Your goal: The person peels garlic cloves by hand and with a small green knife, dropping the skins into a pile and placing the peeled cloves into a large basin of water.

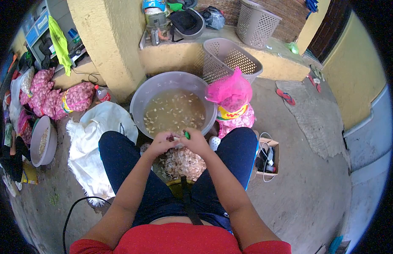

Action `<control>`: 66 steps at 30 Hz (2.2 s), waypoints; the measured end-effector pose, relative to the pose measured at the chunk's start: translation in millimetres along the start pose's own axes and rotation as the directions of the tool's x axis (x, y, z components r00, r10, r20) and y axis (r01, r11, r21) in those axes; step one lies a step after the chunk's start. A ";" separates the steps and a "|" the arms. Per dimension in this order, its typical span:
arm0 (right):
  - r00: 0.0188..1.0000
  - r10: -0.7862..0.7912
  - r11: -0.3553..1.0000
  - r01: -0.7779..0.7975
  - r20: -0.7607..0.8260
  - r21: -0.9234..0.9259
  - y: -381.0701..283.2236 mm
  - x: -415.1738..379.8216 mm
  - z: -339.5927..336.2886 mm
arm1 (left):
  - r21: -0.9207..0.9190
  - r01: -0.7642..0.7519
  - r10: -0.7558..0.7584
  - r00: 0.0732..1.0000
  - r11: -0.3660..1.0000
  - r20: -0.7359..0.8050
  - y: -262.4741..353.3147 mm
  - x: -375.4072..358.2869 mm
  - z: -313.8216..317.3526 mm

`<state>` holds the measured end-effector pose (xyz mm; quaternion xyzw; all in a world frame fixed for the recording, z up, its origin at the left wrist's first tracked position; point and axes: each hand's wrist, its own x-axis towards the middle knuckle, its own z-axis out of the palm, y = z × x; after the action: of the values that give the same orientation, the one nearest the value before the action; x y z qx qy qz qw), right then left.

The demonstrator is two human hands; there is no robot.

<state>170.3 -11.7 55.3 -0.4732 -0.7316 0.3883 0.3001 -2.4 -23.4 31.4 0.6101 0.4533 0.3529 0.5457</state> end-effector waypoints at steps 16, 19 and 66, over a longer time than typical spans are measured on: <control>0.986 0.140 0.974 -0.154 0.088 0.168 14.4 3.6 6.8 | -0.106 -0.090 0.081 0.993 0.990 -0.087 -4.8 3.1 0.1; 0.974 0.175 0.981 -0.184 0.147 0.054 16.7 5.4 7.0 | -0.138 -0.081 0.075 0.996 0.987 -0.051 -7.7 4.1 0.0; 0.918 0.394 0.676 -0.316 0.036 0.666 13.3 13.8 26.3 | -0.764 0.111 -0.288 0.952 0.636 -0.101 -13.5 2.9 -2.9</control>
<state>150.0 -3.0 31.4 -0.4901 -0.4230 0.6449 0.4062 -6.3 -19.8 18.4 0.2348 0.3878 0.5084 0.7321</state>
